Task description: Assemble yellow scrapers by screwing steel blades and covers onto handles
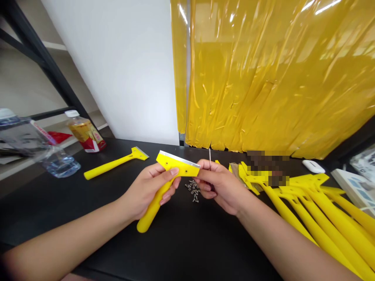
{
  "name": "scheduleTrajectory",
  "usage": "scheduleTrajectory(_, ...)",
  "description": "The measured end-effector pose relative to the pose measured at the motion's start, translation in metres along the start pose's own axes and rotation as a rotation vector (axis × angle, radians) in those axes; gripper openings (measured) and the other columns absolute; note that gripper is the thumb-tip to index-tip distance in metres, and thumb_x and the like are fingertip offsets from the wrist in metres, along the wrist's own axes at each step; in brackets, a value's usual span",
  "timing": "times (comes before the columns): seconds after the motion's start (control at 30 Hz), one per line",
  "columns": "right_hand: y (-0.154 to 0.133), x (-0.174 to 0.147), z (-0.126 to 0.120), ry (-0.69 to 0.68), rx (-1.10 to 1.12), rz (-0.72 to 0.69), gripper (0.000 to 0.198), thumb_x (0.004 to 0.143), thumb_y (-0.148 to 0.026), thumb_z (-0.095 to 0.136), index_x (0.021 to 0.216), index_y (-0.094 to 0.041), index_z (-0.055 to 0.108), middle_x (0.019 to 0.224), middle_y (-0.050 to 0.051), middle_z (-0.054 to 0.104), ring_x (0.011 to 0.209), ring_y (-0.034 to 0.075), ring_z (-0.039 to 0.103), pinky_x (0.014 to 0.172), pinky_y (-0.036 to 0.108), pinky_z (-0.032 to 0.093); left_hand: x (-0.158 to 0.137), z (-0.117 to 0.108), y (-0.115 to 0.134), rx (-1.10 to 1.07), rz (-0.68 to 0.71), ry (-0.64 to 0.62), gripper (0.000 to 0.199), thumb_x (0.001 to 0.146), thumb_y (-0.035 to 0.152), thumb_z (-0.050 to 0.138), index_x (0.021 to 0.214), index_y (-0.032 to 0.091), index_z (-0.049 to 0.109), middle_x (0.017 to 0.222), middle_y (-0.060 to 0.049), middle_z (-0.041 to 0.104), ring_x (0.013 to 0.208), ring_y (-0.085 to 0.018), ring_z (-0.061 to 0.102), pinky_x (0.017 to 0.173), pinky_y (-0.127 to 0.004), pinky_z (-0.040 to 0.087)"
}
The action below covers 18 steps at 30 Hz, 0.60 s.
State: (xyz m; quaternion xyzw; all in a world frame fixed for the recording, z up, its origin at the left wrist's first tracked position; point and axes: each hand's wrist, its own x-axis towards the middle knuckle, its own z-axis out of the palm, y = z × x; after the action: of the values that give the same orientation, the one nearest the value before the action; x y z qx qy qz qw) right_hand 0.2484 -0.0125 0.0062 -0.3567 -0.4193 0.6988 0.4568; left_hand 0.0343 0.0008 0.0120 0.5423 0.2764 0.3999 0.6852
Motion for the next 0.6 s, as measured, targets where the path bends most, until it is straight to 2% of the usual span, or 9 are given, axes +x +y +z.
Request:
scheduleTrajectory(0.17,0.0002,0.0041,-0.0052,0.009,0.07,-0.015,0.025,0.083,-0.025,0.081,0.075,-0.017,0.059,0.07,-0.002,0.054,0.053,0.005,0.031,0.045,0.021,0.014,0.0023,-0.002,0.0004,-0.018,-0.012,0.022,0.028,0.099,0.039,0.068,0.085,0.016,0.062,0.064,0.002,0.061,0.043,-0.005,0.047,0.04,-0.018,0.036)
scheduleTrajectory(0.37,0.0032,0.0032,-0.0041,0.006,0.086,-0.042,0.017,0.084,-0.024,0.082,0.082,-0.015,0.067,0.077,0.001,0.059,0.059,0.006,0.037,0.047,0.02,0.017,0.0018,-0.002,-0.0008,-0.016,-0.016,0.015,0.026,0.099,0.039,0.069,0.088,0.016,0.064,0.063,0.002,0.061,0.045,-0.006,0.048,0.041,-0.018,0.037)
scheduleTrajectory(0.6,0.0016,0.0019,-0.001,0.003,0.165,-0.028,0.012,0.088,-0.024,0.078,0.087,-0.015,0.07,0.078,0.0,0.052,0.064,0.008,0.038,0.047,0.02,0.02,0.0037,-0.0032,-0.0007,-0.028,-0.017,0.054,0.028,0.097,0.04,0.07,0.086,0.016,0.062,0.068,0.001,0.062,0.045,-0.006,0.048,0.04,-0.019,0.036)
